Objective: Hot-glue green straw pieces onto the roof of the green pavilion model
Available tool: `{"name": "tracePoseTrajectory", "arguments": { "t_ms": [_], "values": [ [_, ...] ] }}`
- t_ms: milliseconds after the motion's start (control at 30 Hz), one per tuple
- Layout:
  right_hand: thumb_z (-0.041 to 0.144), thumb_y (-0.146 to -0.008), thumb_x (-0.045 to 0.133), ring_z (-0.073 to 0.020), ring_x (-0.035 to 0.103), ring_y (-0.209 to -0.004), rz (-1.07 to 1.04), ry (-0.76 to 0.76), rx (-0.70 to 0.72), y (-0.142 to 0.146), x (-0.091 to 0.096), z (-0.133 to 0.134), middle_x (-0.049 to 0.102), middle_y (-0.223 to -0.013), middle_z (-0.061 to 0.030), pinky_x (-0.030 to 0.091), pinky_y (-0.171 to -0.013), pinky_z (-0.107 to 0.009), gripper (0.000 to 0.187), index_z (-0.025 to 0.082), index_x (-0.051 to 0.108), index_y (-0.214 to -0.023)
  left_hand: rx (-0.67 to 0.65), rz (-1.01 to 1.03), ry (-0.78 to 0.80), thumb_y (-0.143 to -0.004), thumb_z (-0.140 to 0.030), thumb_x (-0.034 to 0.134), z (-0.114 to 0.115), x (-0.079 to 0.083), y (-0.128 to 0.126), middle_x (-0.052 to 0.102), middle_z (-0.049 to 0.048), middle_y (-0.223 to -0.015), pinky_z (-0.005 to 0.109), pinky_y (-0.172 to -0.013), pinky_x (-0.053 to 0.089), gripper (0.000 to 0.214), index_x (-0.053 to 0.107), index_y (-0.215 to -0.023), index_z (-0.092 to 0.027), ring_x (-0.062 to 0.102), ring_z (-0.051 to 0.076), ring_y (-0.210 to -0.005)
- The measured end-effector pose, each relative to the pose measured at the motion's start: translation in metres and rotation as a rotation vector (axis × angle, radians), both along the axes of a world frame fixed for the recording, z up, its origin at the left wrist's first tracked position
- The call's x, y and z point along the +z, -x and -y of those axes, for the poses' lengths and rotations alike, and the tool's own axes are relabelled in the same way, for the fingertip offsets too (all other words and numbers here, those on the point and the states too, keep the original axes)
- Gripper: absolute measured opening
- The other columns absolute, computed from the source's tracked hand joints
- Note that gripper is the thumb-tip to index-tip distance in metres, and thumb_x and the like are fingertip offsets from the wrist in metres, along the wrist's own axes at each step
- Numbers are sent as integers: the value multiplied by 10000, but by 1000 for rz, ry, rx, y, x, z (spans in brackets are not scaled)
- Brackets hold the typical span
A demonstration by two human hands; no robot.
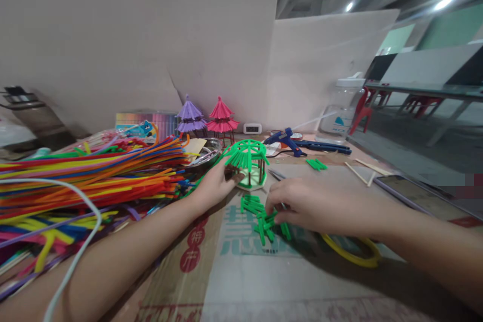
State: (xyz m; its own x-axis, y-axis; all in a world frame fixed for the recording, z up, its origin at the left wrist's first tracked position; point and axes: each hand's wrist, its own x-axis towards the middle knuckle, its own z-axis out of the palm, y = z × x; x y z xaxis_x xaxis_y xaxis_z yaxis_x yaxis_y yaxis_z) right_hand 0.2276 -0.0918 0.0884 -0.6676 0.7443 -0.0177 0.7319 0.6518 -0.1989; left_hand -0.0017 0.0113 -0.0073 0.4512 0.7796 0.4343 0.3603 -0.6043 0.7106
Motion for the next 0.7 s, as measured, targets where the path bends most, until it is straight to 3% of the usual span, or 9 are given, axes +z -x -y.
{"name": "tracePoseTrajectory", "arguments": {
  "t_ms": [100, 233, 400, 533, 700],
  "values": [
    [223, -818, 724, -175, 651, -794, -29, 59, 90, 0, -7, -3, 721, -910, -5, 396, -609, -253, 74, 239, 708, -888, -9, 11, -8, -890, -328, 609, 0, -1, 0, 675, 116, -1249, 435, -986, 529, 442, 555, -1299, -169, 667, 259, -1104],
    [146, -858, 623, -169, 649, -849, -84, 58, 177, 0, -23, -8, 715, -946, -8, 417, -702, -269, 110, 225, 694, -887, -17, 52, 11, -878, -353, 636, 0, -3, 1, 681, 121, -1234, 438, -992, 530, 490, 513, -1318, -175, 672, 266, -1108],
    [168, -893, 541, -140, 570, -648, -155, -7, 71, 3, -20, -3, 664, -775, -4, 340, -559, -257, 94, 212, 612, -849, -21, 114, 48, -875, -376, 651, 2, -2, 1, 656, 124, -1281, 403, -990, 530, 474, 504, -1286, -190, 672, 260, -1117],
    [230, -950, 456, -126, 519, -560, -582, 23, -47, 8, -21, -2, 585, -663, 26, 355, -516, -249, 62, 228, 513, -927, -17, 91, 27, -896, -387, 621, 7, 2, 1, 644, 121, -1263, 386, -958, 535, 457, 495, -1286, -187, 653, 260, -1122],
    [380, -919, 556, -139, 641, -605, -1196, 364, -175, 20, -43, -16, 668, -701, 14, 523, -592, -286, 168, 229, 484, -935, 61, 14, -18, -879, -389, 633, 7, 2, 4, 630, 121, -1234, 385, -935, 528, 452, 491, -1259, -191, 641, 263, -1091]
  ]
}}
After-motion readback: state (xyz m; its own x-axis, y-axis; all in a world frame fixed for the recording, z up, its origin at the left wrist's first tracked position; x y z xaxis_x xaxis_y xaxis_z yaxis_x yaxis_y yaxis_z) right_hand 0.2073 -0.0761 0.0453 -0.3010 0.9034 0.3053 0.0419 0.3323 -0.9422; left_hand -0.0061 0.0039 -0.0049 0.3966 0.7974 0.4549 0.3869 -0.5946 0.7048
